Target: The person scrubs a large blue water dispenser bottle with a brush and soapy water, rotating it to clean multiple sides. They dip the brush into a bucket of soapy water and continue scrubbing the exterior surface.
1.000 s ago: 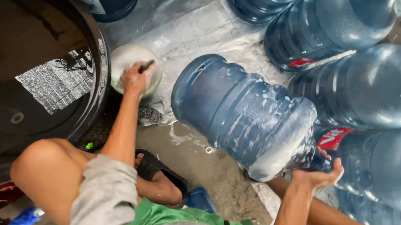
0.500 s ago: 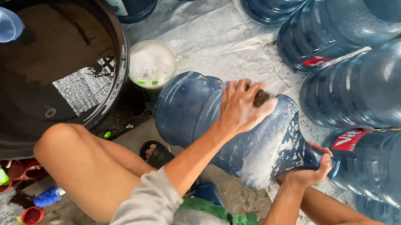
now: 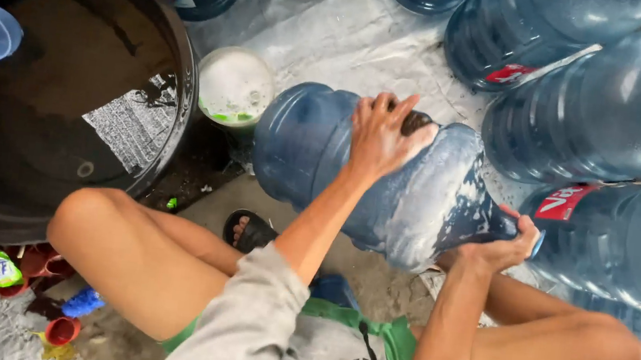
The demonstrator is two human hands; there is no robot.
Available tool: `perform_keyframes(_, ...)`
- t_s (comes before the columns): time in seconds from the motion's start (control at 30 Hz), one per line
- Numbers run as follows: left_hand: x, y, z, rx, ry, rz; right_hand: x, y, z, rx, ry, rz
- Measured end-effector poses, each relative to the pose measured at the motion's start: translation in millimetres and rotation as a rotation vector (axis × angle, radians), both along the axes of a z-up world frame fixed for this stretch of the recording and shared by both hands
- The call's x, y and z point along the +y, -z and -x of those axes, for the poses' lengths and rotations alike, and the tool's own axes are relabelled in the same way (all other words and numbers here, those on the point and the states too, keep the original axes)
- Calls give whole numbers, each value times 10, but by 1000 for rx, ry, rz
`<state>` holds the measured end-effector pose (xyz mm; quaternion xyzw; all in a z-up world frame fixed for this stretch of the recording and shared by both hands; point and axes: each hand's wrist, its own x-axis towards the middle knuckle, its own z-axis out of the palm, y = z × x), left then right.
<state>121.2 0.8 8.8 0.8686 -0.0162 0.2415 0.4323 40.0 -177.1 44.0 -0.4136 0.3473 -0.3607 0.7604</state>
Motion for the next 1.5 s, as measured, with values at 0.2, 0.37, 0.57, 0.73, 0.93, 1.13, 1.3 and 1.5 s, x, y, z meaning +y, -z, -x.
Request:
perform_keyframes(0.2,43,131,1060,-190,134,10,-224,209,-88,-18,209,-242)
perform_keyframes(0.37,2,33,1073,-74,82,107,-184,196,136,42,148,-213)
perform_keyframes(0.57,100,54,841,-82,154,138,192,-148,42,63,223,-229)
perform_keyframes(0.73,147,258,856,-86,144,104,153,-143,13,87,233,-220)
perform_keyframes(0.93,203,281,912,-75,184,116,260,-267,-4,120,275,-267)
perform_keyframes(1.13,165,-5,576,-45,113,-5,226,-220,20,195,283,-189)
perform_keyframes(1.3,354,-701,511,513,345,-192,207,-94,-45,57,294,-98)
perform_keyframes(1.5,457,-364,703,233,5,-348,352,-314,-49,161,241,-84)
